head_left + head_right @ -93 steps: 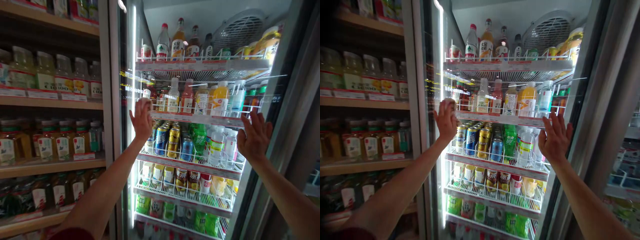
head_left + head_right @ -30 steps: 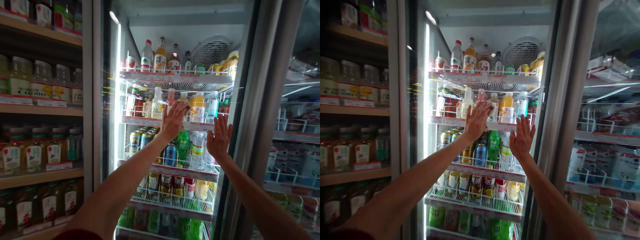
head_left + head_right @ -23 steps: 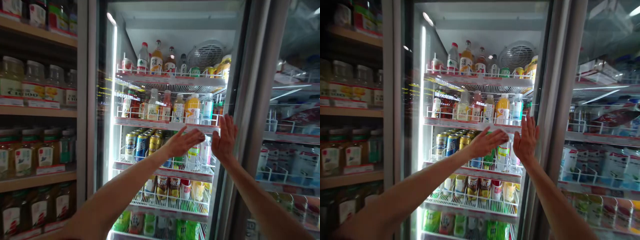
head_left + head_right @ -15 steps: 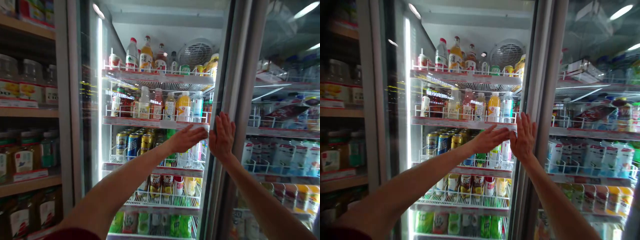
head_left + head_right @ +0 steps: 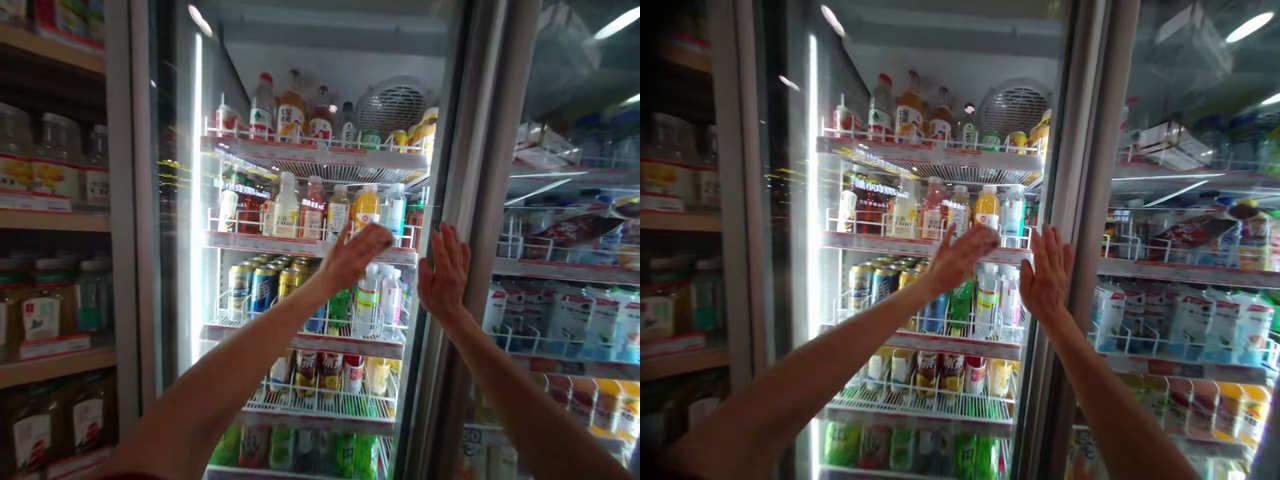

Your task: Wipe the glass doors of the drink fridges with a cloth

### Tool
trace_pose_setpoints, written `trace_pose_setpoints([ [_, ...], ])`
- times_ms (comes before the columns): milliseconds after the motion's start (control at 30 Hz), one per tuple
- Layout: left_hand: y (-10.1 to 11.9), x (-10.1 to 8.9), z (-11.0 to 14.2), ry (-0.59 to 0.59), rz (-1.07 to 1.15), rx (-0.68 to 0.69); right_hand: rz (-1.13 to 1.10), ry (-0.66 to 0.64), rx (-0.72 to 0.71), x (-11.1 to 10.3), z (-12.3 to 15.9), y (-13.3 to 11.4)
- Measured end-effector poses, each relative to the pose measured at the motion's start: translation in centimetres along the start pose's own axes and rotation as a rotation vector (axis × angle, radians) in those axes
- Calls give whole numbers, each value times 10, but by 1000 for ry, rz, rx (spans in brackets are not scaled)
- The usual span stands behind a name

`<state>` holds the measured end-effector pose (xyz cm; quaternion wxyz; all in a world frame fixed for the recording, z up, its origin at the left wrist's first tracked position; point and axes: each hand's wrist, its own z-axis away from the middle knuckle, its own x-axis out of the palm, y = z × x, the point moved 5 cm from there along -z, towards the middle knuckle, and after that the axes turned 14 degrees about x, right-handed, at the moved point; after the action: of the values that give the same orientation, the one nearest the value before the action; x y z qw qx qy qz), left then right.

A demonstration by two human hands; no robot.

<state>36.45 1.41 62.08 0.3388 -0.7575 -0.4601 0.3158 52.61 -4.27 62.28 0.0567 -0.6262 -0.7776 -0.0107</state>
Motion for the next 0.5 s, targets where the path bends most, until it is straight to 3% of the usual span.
trace_pose_setpoints([
  [67, -19, -6, 10, 2, -37, -122, -25, -6, 13, 8, -3, -7],
  [100, -20, -7, 15, -21, -37, -79, -44, -7, 16, 12, -5, -12],
  [200, -10, -10, 39, -133, 17, 219, -102, -23, 8, 26, -13, -30],
  [233, -14, -12, 49, -155, 29, 244, -115, -40, 8, 32, -15, -37],
  [300, -41, -19, 67, -147, 5, 90, -133, -88, 23, 44, -20, -52],
  [400, -83, -31, 99, -118, -119, -347, -149, -150, 31, 59, -22, -77],
  [433, -84, -34, 108, -137, -148, -424, -149, -169, 28, 63, -22, -84],
  [500, -65, -35, 122, -211, -158, -429, -130, -206, 11, 68, -18, -95],
])
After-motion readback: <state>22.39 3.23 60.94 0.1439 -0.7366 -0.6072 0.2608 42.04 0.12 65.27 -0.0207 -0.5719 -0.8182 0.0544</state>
